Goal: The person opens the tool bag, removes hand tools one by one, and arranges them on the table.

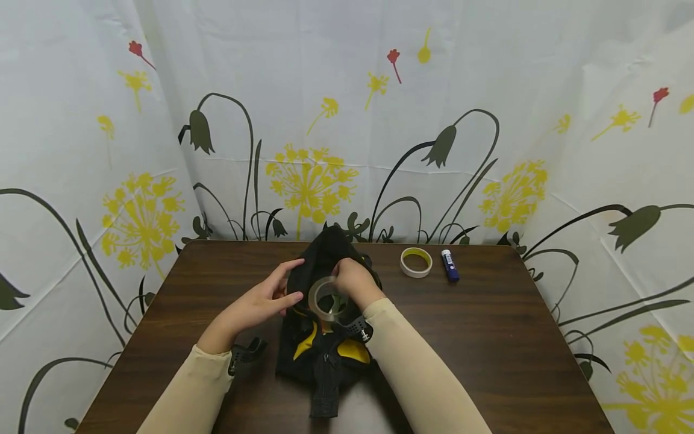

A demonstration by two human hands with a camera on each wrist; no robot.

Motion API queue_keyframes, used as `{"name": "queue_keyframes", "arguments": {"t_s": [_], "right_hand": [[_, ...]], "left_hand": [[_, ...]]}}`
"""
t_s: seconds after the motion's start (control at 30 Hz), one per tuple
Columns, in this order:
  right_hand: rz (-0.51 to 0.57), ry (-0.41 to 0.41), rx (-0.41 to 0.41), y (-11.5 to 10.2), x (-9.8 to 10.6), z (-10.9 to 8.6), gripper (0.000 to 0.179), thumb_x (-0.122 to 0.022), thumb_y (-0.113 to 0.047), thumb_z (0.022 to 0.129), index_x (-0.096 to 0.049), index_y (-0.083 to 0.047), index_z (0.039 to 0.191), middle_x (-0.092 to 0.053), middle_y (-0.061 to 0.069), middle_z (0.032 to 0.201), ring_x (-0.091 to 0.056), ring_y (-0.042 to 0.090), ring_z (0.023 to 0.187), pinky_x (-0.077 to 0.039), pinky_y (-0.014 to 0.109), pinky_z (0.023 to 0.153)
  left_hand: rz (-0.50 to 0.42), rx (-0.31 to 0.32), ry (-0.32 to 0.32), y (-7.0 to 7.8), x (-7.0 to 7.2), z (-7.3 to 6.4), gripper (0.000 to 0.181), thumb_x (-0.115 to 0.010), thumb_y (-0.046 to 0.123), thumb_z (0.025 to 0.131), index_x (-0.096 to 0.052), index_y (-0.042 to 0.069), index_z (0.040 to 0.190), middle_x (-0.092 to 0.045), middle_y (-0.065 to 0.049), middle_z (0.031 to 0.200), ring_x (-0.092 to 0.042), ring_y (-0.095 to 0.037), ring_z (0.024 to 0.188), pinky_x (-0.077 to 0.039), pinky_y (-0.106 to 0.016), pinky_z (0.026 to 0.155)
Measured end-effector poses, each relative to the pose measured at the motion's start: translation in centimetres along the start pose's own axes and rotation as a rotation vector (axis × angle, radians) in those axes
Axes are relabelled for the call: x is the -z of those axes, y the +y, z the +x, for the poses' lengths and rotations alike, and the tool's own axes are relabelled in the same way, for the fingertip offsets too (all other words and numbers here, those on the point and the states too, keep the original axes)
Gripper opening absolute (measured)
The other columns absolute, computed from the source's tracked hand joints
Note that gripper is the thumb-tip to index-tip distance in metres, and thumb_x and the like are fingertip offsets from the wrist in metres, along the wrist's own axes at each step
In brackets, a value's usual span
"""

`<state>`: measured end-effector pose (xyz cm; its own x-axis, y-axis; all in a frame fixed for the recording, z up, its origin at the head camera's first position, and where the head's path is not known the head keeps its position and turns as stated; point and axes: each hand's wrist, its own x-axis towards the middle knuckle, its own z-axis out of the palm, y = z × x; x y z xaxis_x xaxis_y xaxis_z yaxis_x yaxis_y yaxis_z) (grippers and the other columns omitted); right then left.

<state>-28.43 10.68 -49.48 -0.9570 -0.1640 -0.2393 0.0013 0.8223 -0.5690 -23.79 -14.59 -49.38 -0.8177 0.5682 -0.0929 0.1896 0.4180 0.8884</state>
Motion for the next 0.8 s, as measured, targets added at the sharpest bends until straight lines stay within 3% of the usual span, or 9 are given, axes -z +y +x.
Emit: {"name": "queue_keyframes", "arguments": {"t_s": [0.17,0.3,0.5,0.63,0.8], "right_hand": [[-0.004,0.000,0.000,0.1,-0.4,-0.1,0.010,-0.078,-0.008,0.093,-0.080,-0.013,0.101,-0.075,0.003,0.100,-0.064,0.022,0.082,-0.054,0.036,0.073],[-0.007,0.025,0.025,-0.3,-0.3,-0.5,0.009,-0.081,-0.009,0.091,-0.082,-0.015,0.098,-0.077,0.002,0.098,-0.065,0.021,0.080,-0.055,0.035,0.071],[-0.098,0.119,0.110,-1.7,0.6,-1.9,0.014,-0.087,-0.008,0.086,-0.082,-0.018,0.095,-0.079,0.000,0.096,-0.068,0.019,0.081,-0.060,0.039,0.077],[-0.174,0.201,0.174,-3.1,1.6,-3.2,0.016,-0.088,-0.006,0.085,-0.082,-0.017,0.095,-0.079,0.000,0.094,-0.070,0.021,0.081,-0.061,0.042,0.077],[-0.208,0.268,0.182,-3.9,2.5,-4.3,0.015,-0.088,-0.009,0.086,-0.082,-0.016,0.098,-0.078,0.000,0.092,-0.068,0.020,0.077,-0.059,0.039,0.071]], "left_hand": [[0.002,-0.006,0.000,-0.1,0.0,-0.1,0.079,-0.067,0.042,0.109,-0.020,0.037,0.173,-0.055,-0.012,0.090,-0.065,-0.047,0.082,-0.056,-0.040,0.072],[-0.006,-0.011,0.003,-0.1,0.0,-0.1,0.079,-0.066,0.042,0.110,-0.019,0.037,0.173,-0.056,-0.012,0.090,-0.065,-0.047,0.083,-0.058,-0.045,0.075],[-0.021,-0.017,0.001,-0.1,0.1,-0.1,0.078,-0.065,0.042,0.110,-0.019,0.038,0.173,-0.055,-0.012,0.090,-0.065,-0.047,0.084,-0.058,-0.047,0.076],[-0.020,-0.027,0.010,0.0,0.2,0.0,0.079,-0.066,0.040,0.110,-0.019,0.037,0.174,-0.055,-0.012,0.090,-0.065,-0.048,0.083,-0.058,-0.042,0.074],[-0.018,-0.019,0.010,-0.1,0.2,0.1,0.079,-0.066,0.039,0.110,-0.019,0.036,0.174,-0.055,-0.011,0.089,-0.065,-0.045,0.081,-0.057,-0.041,0.072]]}}
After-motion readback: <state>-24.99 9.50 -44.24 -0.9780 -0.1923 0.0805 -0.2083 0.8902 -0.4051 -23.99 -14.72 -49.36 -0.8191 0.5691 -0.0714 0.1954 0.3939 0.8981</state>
